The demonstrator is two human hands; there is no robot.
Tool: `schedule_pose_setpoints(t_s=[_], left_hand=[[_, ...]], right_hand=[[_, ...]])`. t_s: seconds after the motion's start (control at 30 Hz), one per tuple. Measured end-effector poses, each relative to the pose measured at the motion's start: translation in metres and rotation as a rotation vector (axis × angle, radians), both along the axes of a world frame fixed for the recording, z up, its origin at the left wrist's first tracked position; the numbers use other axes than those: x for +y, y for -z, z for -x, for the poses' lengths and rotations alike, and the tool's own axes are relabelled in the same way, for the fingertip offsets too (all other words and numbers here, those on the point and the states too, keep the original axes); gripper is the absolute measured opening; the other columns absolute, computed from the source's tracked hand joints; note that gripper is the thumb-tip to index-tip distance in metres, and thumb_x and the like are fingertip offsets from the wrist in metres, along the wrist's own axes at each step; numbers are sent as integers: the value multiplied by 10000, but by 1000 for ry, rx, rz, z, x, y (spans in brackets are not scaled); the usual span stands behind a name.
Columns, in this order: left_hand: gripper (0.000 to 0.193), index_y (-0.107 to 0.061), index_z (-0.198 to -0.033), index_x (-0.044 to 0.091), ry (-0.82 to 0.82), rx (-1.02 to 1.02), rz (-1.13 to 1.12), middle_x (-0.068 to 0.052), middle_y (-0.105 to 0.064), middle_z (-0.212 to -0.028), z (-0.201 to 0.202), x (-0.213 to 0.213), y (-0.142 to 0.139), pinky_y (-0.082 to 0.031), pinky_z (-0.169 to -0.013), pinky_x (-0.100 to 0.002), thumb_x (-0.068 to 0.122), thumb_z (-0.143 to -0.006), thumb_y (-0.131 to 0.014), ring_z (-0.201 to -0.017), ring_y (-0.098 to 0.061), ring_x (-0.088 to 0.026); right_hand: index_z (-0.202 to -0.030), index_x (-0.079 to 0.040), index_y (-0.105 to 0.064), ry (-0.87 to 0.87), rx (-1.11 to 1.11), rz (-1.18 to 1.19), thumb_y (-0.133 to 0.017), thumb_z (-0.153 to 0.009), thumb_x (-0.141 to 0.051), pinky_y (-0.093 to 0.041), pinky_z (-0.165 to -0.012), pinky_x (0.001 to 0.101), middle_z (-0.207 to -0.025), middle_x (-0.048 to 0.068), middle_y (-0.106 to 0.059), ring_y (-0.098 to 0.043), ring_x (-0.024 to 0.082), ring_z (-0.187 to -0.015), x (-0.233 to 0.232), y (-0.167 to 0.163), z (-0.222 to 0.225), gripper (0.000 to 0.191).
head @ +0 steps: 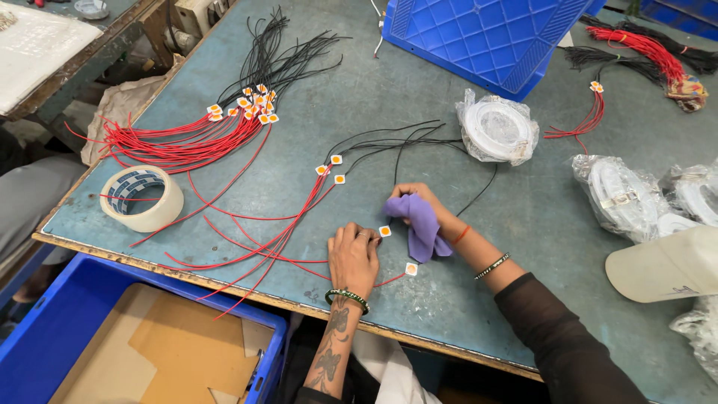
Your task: The person wipes the surface of small square LED modules with a purple cloth. They handle the modules one at a time, wiping each with the cloth and placing them back on the table. The person also gathers and organizes the red and black wires attached to the modules.
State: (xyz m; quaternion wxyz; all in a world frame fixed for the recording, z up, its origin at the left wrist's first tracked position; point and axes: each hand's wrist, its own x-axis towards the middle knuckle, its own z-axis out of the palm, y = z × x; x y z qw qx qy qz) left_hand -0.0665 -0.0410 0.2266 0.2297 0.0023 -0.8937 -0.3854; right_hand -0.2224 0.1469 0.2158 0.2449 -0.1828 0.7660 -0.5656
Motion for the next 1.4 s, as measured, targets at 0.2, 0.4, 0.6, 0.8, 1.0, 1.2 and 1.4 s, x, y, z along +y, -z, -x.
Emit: schedule_pose_setpoints(t_s=[0.2,0.4,0.6,0.8,1.0,1.2,1.4], left_hand=[[27,-736,-851,107,-3,-9,4,-41,-607,-901,1,0,1,-424,-816,-421,134,-845,-740,-914,-582,-261],[33,-741,-858,107,-7,-7,11,-43,-606,-902,1,0,1,-423,-814,-421,139,-850,-738,-912,-581,-260],[41,-741,-873,102,-4,-11,15,-44,-604,-906,1,1,0,-422,-810,-417,136,-852,-735,-912,-578,-259],[37,-737,-860,100,-7,-19,28,-45,-605,-905,1,1,3,-421,-812,-419,135,-849,-738,-912,-578,-261],[40,-738,-864,102,-5,14,32,-43,-607,-903,2,1,5,-423,-820,-418,140,-852,-739,-914,-580,-261],[51,-739,-879,98,-4,15,50,-49,-605,-911,1,1,4,-421,-812,-422,141,-851,-737,-917,-579,-266],[50,-738,-876,97,-5,-8,49,-45,-609,-914,1,1,5,-419,-815,-420,144,-859,-734,-920,-579,-263]], right_hand=[[-917,-10,-737,-162,191,-81,-682,-831,-98,-509,-667,259,-829,0,-713,-629,90,-752,6,-16,1,134],[-842,-8,-767,-254,257,-215,-772,-776,-118,-524,-784,280,-900,50,-710,-668,124,-864,-4,-40,-13,129],[-820,-8,-736,-313,178,-208,-772,-773,-104,-520,-723,276,-855,24,-716,-654,91,-808,-7,-40,-4,112],[-791,-6,-707,-301,164,-291,-714,-765,-92,-493,-650,272,-763,2,-691,-593,66,-727,-9,-20,10,90],[-789,-11,-707,-231,152,-261,-692,-802,-111,-473,-612,266,-735,-8,-680,-578,53,-698,-4,-17,-3,102],[-816,-16,-705,-374,73,-201,-684,-788,-65,-478,-604,247,-759,-41,-670,-576,42,-703,-8,-25,6,60],[-809,-13,-705,-341,50,-198,-671,-791,-63,-474,-588,252,-744,-34,-665,-575,52,-689,-7,-19,9,64]])
